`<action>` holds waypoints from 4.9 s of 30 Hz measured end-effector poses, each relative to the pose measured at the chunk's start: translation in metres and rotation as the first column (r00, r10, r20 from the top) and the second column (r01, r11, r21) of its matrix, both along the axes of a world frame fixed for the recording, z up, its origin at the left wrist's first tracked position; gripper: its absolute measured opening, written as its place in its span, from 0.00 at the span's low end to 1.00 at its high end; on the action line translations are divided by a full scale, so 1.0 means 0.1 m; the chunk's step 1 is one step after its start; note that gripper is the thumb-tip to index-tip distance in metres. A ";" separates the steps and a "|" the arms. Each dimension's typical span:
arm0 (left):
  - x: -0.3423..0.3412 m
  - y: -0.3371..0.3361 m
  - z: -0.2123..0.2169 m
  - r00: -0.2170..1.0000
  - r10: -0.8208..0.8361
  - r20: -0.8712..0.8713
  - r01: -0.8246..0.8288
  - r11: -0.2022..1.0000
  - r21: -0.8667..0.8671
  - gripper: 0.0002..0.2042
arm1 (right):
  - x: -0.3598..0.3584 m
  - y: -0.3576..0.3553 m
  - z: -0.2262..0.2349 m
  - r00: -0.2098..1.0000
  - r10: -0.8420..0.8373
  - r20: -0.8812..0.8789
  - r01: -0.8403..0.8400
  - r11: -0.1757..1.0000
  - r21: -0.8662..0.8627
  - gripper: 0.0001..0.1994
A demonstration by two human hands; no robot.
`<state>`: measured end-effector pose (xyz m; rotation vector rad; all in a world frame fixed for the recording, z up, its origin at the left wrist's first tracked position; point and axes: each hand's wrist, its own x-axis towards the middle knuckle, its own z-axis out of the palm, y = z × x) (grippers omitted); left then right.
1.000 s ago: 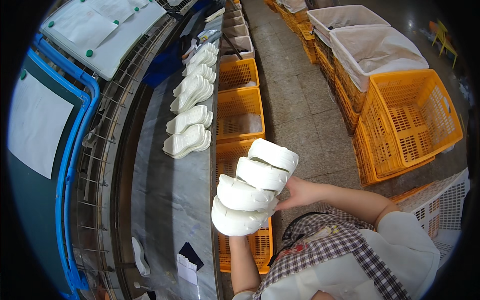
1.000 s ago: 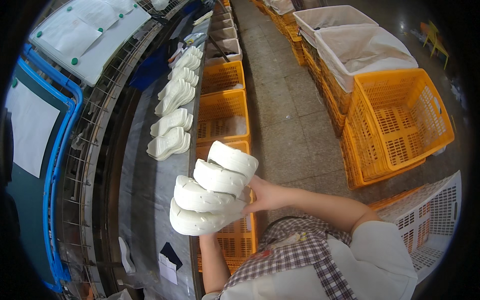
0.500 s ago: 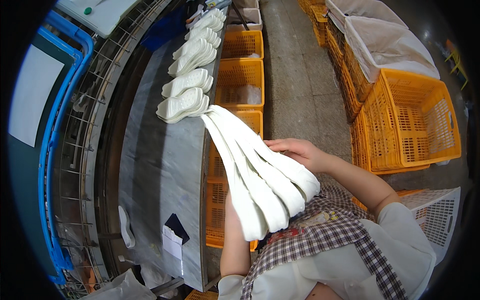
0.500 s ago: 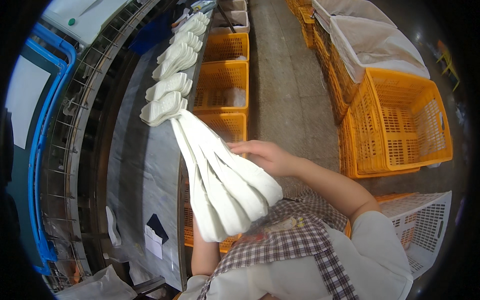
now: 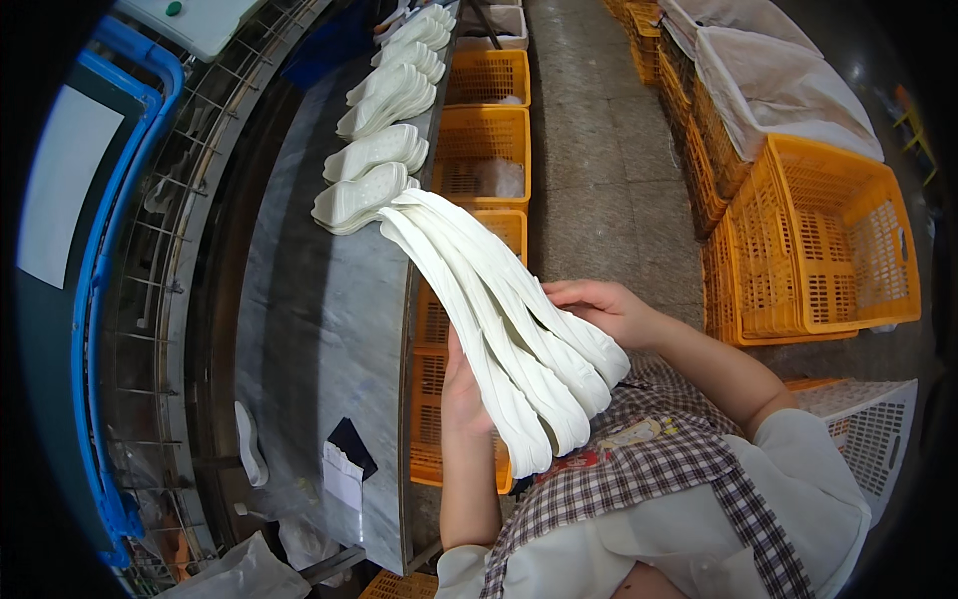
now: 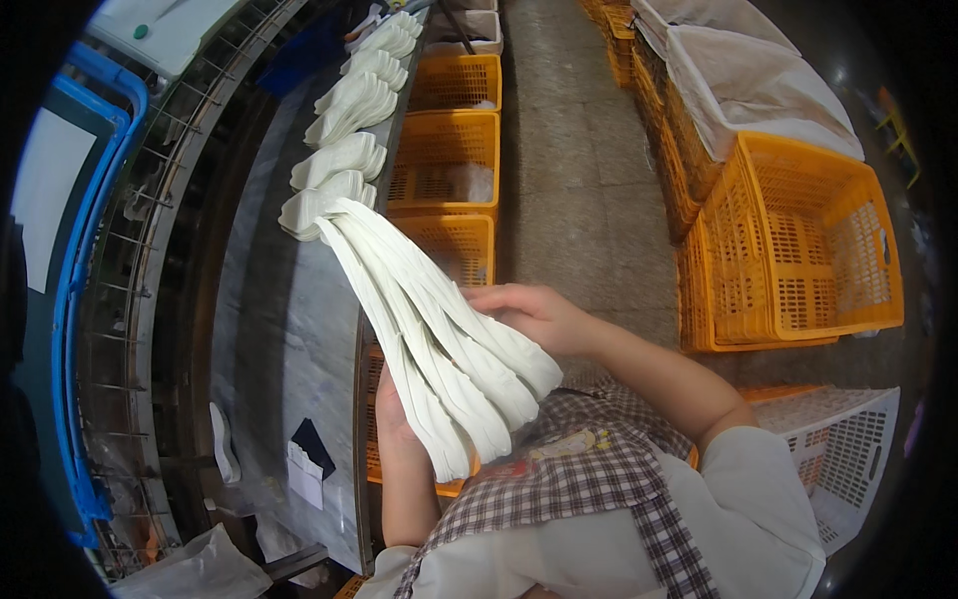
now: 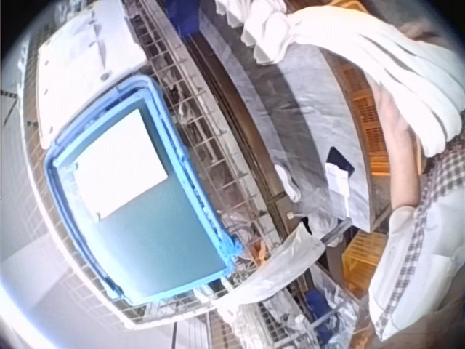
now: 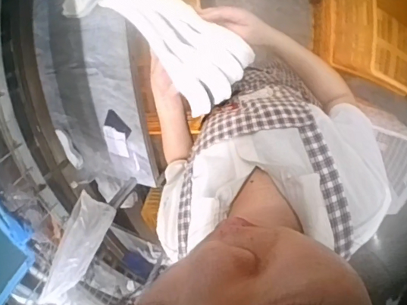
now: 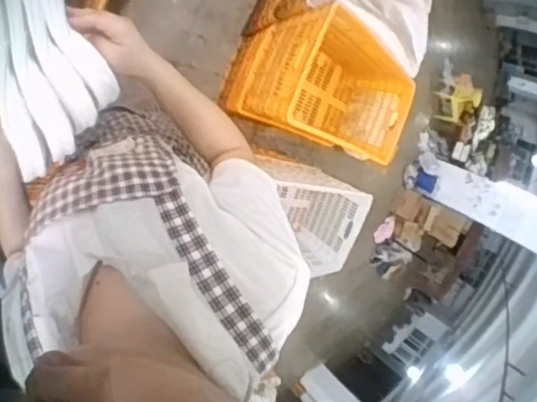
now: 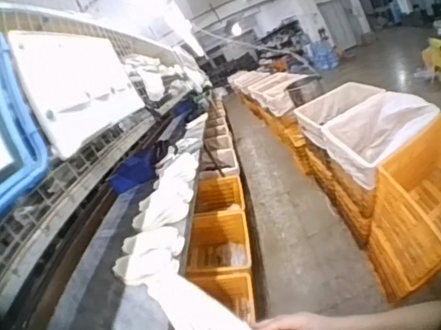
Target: The person picks black and white slippers from a conveyor belt, inspects them by turning them over, and places them into yellow crates or white bins. The person handles the slippers one at a time, occasionally stacking them before moving to the next pair.
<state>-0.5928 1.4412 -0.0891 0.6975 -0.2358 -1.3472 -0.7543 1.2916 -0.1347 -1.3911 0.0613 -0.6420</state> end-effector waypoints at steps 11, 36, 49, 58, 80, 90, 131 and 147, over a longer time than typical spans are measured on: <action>0.04 0.05 -0.06 0.999 0.049 0.020 -0.049 0.999 -0.013 0.32 | 0.01 0.07 -0.09 0.999 0.024 -0.030 -0.023 0.999 0.040 0.14; 0.35 0.34 -0.53 0.980 0.074 0.183 -0.101 0.985 0.139 0.20 | 0.34 0.42 -0.53 0.965 0.219 0.147 -0.227 0.973 0.046 0.30; 0.55 0.45 -0.61 0.986 0.152 0.071 -0.163 0.969 0.186 0.26 | 0.58 0.49 0.11 0.979 0.155 -0.132 -0.166 0.983 -0.081 0.31; 0.53 0.52 -0.33 0.936 0.056 -0.346 -0.161 0.946 -0.283 0.30 | 0.62 0.19 0.37 0.969 0.221 0.110 -0.207 0.483 0.851 0.27; 0.64 0.45 -0.30 0.901 -0.134 -0.412 -0.043 0.919 -0.392 0.30 | 0.63 0.39 -0.25 0.933 0.226 0.278 -0.324 0.196 0.926 0.21; 0.59 0.56 -0.28 0.951 0.125 -0.284 -0.203 0.944 -0.262 0.28 | 0.66 0.29 -0.04 0.934 0.354 -0.053 -0.189 0.612 0.768 0.40; 1.02 0.98 -0.13 0.936 0.349 0.043 -0.349 0.906 0.238 0.29 | 1.32 0.56 0.51 0.892 0.308 -0.331 -0.157 0.898 0.412 0.55; 2.74 1.03 -0.53 0.650 0.723 0.233 -0.760 0.617 0.204 0.21 | 3.82 -0.19 0.27 0.731 0.492 -0.472 -0.365 0.867 0.339 0.26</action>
